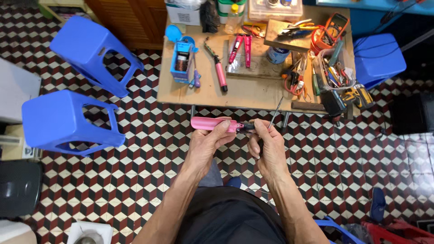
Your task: The person uses a soldering iron and pliers to work on a small green circuit board, repeatedly heating and adjusting components. The person briefly drops a tool, retrieves it, and continues soldering.
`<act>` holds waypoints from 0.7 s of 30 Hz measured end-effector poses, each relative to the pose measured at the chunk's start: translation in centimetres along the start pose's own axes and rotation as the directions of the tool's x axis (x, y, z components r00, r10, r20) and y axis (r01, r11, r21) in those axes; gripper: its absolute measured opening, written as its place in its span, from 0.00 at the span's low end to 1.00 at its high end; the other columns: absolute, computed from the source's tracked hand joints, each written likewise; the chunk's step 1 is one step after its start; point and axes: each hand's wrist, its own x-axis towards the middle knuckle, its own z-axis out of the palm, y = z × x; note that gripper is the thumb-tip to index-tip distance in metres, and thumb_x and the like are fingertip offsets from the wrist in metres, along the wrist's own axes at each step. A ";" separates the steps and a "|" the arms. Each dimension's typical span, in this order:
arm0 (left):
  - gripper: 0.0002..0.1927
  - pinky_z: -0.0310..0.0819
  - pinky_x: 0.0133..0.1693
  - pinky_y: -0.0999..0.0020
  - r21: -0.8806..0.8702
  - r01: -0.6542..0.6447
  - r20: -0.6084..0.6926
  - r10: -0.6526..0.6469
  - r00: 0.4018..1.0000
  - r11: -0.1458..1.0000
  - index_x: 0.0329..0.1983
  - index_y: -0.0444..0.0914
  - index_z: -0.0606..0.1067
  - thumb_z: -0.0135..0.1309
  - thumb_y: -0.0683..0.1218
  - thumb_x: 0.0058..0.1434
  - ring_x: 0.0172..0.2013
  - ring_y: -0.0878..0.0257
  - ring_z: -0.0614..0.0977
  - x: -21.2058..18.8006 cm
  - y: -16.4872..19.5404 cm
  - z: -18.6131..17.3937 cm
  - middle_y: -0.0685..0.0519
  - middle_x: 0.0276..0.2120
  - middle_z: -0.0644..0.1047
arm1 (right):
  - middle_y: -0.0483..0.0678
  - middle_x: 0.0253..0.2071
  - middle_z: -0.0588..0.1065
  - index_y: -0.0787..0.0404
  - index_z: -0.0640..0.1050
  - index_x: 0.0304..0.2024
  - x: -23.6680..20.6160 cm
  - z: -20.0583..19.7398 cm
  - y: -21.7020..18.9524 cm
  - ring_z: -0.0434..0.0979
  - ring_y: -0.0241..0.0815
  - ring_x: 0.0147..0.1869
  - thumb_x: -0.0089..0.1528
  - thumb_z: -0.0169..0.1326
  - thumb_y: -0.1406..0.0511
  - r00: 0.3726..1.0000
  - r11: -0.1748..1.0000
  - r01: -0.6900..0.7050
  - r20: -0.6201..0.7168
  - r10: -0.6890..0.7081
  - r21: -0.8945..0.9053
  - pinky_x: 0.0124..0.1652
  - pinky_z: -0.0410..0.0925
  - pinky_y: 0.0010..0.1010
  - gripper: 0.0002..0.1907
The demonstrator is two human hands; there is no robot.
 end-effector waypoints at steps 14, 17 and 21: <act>0.13 0.80 0.55 0.65 0.326 0.007 0.447 -0.161 0.880 0.945 0.52 0.32 0.78 0.54 0.43 0.68 0.50 0.60 0.84 23.5 2.4 4.1 0.47 0.46 0.83 | 0.42 0.24 0.71 0.64 0.78 0.46 16.8 -2.7 -7.2 0.63 0.31 0.17 0.69 0.53 0.62 0.965 1.000 0.020 -0.262 -0.025 -0.022 0.18 0.55 0.22 0.11; 0.10 0.76 0.61 0.65 0.346 -0.191 0.629 -0.076 0.774 0.918 0.51 0.33 0.81 0.55 0.40 0.69 0.56 0.59 0.82 27.0 3.3 4.3 0.47 0.51 0.82 | 0.42 0.19 0.68 0.64 0.78 0.51 18.3 -1.9 -8.4 0.63 0.30 0.17 0.69 0.52 0.62 0.938 0.990 0.037 -0.338 -0.081 -0.134 0.17 0.54 0.21 0.13; 0.10 0.75 0.60 0.68 0.433 -0.247 0.671 -0.127 0.731 0.867 0.48 0.36 0.81 0.55 0.38 0.65 0.57 0.62 0.81 30.4 3.5 4.7 0.48 0.56 0.80 | 0.41 0.16 0.66 0.64 0.77 0.54 20.4 -1.7 -9.7 0.62 0.29 0.17 0.67 0.52 0.64 0.901 0.957 0.073 -0.393 -0.185 -0.282 0.16 0.54 0.20 0.15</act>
